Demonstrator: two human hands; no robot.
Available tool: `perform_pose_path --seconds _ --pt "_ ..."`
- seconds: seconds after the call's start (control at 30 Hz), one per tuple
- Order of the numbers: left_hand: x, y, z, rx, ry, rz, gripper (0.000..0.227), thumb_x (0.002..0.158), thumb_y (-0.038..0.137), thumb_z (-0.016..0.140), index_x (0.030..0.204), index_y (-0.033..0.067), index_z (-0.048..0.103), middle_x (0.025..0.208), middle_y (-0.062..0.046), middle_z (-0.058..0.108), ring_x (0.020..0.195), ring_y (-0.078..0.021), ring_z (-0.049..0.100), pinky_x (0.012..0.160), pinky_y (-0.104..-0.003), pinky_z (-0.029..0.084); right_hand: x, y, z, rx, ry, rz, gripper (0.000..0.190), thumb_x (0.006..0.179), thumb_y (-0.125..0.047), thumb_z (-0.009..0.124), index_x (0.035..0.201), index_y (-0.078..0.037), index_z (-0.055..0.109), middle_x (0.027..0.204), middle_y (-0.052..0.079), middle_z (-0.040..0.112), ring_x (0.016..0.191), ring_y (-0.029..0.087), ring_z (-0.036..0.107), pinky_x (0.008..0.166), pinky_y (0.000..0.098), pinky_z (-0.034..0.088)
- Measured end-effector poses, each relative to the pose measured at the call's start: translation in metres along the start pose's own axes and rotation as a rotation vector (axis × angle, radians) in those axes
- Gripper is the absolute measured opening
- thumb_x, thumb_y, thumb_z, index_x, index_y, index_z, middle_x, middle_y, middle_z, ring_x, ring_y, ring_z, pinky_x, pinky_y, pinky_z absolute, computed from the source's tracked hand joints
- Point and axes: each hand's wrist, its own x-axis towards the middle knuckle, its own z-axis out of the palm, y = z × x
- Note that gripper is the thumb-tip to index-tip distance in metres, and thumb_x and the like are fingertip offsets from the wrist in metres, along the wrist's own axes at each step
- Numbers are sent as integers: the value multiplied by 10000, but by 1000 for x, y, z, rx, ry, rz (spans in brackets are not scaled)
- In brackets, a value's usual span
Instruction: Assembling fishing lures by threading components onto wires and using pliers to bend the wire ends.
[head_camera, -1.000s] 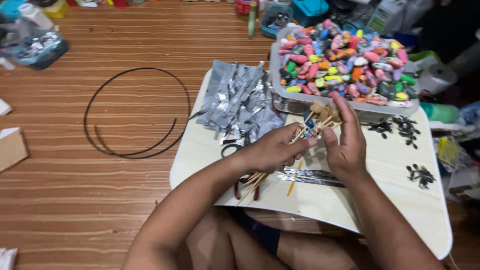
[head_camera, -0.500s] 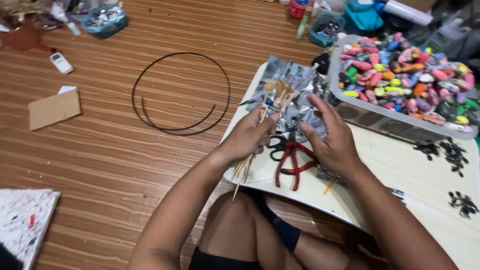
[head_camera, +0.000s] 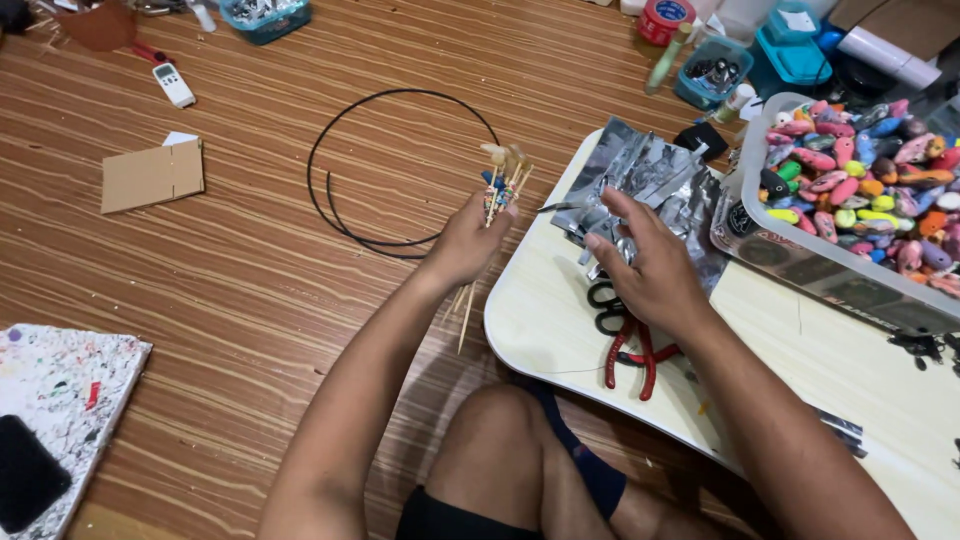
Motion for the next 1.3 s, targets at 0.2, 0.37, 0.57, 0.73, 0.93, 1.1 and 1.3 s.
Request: perform_pose_path --seconds 0.2,0.37,0.57,0.73,0.93,1.1,1.3 --pt "13 -5 2 14 32 37 348 978 402 602 1108 79 610 872 -196 658 966 -378 703 769 -477 523 0 7 -2 -2 15 22 564 965 -134 703 1476 7 509 1338 259 612 1284 437 573 1015 492 530" --pt "25 -5 1 56 37 28 395 983 413 567 1198 83 594 1001 -253 688 1100 -427 674 848 -510 528 1 4 -7 -4 19 33 547 976 -136 695 1469 14 513 1323 265 619 1287 444 568 1025 495 521" --pt "42 -24 7 174 60 37 623 995 425 577 1395 -37 453 1282 -367 537 1298 -553 491 1065 -603 428 -4 8 -14 -4 26 43 534 983 -125 686 1463 33 513 1313 279 622 1280 458 570 1020 509 522" --pt "32 -9 12 162 61 123 751 1018 435 538 1518 -87 334 1428 -418 396 1403 -604 343 1168 -630 296 -8 9 -25 -12 53 22 509 1001 -133 680 1442 64 522 1313 289 623 1274 467 571 1005 505 528" --pt "23 32 38 101 74 374 598 1039 286 560 1489 -76 404 1374 -354 487 1371 -551 427 1170 -586 335 -21 22 -48 28 98 49 505 1002 -97 669 1446 84 509 1312 307 612 1273 472 568 1014 508 517" --pt "22 58 78 -6 -48 545 515 996 232 637 1441 8 510 1322 -251 590 1320 -465 543 1129 -521 427 -39 31 -71 18 182 102 476 1005 -93 679 1434 61 545 1276 297 632 1236 450 597 1009 484 526" --pt "29 71 140 80 -177 674 423 980 269 661 1371 124 594 1188 -133 698 1174 -357 666 1023 -485 517 -70 55 -103 -23 325 177 339 1009 -88 713 1328 12 657 1173 206 704 1116 338 688 929 393 574"
